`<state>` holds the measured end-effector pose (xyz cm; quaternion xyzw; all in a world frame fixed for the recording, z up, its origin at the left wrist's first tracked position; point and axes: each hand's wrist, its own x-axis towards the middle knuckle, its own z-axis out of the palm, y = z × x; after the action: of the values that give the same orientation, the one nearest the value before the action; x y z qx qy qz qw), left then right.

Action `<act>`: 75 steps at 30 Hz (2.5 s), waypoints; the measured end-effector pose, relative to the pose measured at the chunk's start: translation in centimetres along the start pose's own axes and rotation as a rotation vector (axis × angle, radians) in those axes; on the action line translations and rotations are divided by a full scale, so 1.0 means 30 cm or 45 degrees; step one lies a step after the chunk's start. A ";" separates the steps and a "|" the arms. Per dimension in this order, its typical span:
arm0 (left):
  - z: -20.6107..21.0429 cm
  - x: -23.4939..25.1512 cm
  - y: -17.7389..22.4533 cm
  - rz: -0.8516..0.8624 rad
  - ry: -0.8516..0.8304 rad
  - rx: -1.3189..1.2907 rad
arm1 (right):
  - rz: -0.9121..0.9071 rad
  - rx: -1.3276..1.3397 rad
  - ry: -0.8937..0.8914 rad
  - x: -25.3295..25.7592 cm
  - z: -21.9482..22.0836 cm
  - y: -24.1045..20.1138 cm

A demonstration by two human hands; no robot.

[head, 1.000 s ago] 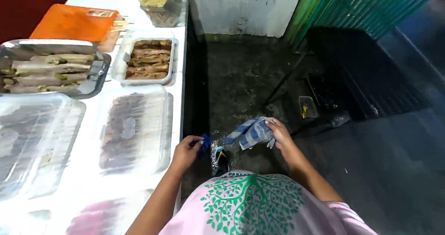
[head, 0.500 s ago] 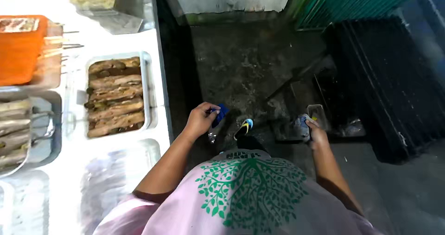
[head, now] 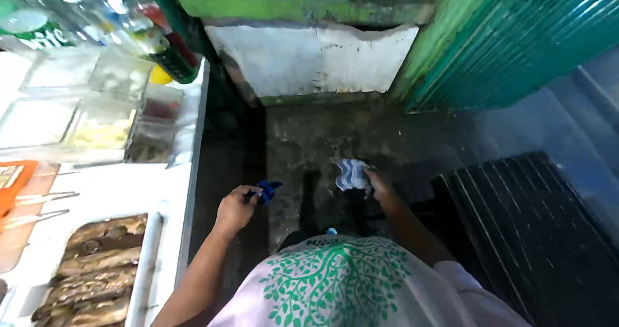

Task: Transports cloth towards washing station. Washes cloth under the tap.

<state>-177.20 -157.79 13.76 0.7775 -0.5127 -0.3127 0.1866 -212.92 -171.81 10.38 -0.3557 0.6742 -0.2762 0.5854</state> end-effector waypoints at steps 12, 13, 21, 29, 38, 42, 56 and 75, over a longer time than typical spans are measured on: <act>-0.133 0.883 0.320 0.139 -0.039 0.042 | -0.059 0.256 0.240 0.649 -0.019 -0.564; -0.135 0.973 0.368 0.182 -0.063 0.037 | -0.037 0.265 0.332 0.690 -0.061 -0.595; -0.137 1.656 0.851 0.617 -0.088 -0.034 | -0.086 0.632 0.812 0.910 -0.445 -0.723; -0.093 2.101 1.355 0.729 0.112 -0.274 | -0.378 0.220 0.963 1.197 -0.731 -1.127; -0.267 2.461 1.690 0.830 0.467 -0.305 | -1.038 0.179 0.602 1.618 -0.692 -1.706; -0.353 2.606 1.749 0.772 0.566 0.027 | -1.023 0.224 0.466 1.743 -0.553 -1.878; -0.127 3.039 2.027 1.070 -0.201 -0.082 | -0.848 0.531 -0.076 2.142 -0.217 -2.519; -0.141 4.064 2.437 0.249 0.123 -0.860 | -1.263 -1.099 0.164 3.179 0.049 -3.447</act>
<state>-190.09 -298.94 25.56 0.6331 -0.4430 -0.4080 0.4863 -201.20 -309.79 35.18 -0.8097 0.5141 -0.2386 0.1521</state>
